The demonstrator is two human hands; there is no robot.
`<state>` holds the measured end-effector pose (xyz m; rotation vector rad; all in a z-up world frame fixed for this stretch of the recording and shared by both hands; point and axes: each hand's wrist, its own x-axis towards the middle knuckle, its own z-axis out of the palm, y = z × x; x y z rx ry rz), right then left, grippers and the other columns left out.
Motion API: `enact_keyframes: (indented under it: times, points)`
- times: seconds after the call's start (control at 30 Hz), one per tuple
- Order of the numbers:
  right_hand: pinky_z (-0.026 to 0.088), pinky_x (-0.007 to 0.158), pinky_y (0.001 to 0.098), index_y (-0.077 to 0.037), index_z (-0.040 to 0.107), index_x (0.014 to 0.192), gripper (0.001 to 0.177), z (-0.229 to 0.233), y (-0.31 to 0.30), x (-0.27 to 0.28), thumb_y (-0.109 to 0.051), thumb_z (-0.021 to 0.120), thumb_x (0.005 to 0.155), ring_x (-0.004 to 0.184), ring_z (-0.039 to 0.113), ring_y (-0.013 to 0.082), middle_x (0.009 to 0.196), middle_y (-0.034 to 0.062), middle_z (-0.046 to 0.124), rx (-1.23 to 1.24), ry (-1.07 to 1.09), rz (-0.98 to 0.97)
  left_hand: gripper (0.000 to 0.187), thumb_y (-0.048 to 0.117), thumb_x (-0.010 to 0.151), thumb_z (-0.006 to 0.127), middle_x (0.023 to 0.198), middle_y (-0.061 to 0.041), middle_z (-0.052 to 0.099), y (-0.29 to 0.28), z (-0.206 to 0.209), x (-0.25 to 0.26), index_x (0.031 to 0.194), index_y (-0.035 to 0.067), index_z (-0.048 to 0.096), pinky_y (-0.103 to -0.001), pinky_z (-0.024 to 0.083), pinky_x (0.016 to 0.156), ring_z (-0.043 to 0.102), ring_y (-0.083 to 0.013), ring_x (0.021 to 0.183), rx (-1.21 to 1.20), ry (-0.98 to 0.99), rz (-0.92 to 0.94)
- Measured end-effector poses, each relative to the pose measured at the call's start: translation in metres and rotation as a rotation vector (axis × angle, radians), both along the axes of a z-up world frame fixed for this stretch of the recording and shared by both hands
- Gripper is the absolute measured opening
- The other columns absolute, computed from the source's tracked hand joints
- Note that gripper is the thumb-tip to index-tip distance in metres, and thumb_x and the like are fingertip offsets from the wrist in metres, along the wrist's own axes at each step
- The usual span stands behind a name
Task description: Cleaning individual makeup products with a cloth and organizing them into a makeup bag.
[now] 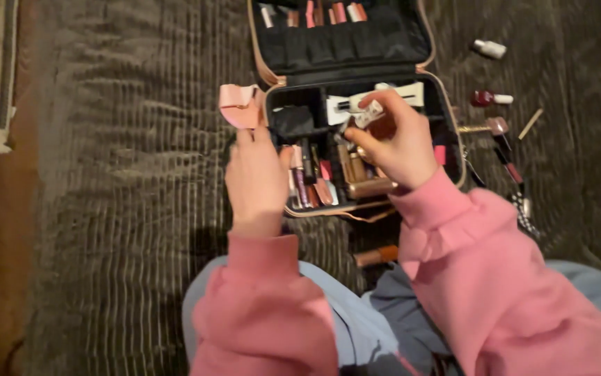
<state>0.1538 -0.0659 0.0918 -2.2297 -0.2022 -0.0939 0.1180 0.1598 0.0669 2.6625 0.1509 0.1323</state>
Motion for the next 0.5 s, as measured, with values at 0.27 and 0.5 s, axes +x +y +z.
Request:
enact_keyframes:
  times: [0.27, 0.5]
  points:
    - [0.063, 0.072, 0.0398, -0.009, 0.072, 0.111, 0.027, -0.041, 0.043, 0.078, -0.003, 0.082, 0.087, 0.084, 0.074, 0.0397, 0.088, 0.0224, 0.071, -0.186, -0.019, 0.299, 0.037, 0.024, 0.092, 0.072, 0.091, -0.016, 0.075, -0.012, -0.042, 0.022, 0.116, -0.003, 0.065, -0.058, 0.061, 0.074, 0.075, -0.0464, 0.088, -0.263, 0.529, 0.164]
    - [0.061, 0.077, 0.0524, -0.011, 0.073, 0.108, 0.022, -0.044, 0.062, 0.095, -0.003, 0.077, 0.088, 0.091, 0.07, 0.0415, 0.108, 0.0125, 0.064, -0.38, -0.135, 0.511, 0.023, 0.007, 0.099, 0.052, 0.07, -0.019, 0.069, 0.001, -0.01, 0.004, 0.098, -0.002, 0.073, -0.057, 0.063, 0.059, 0.075, -0.0465, 0.072, -0.077, 0.372, 0.173]
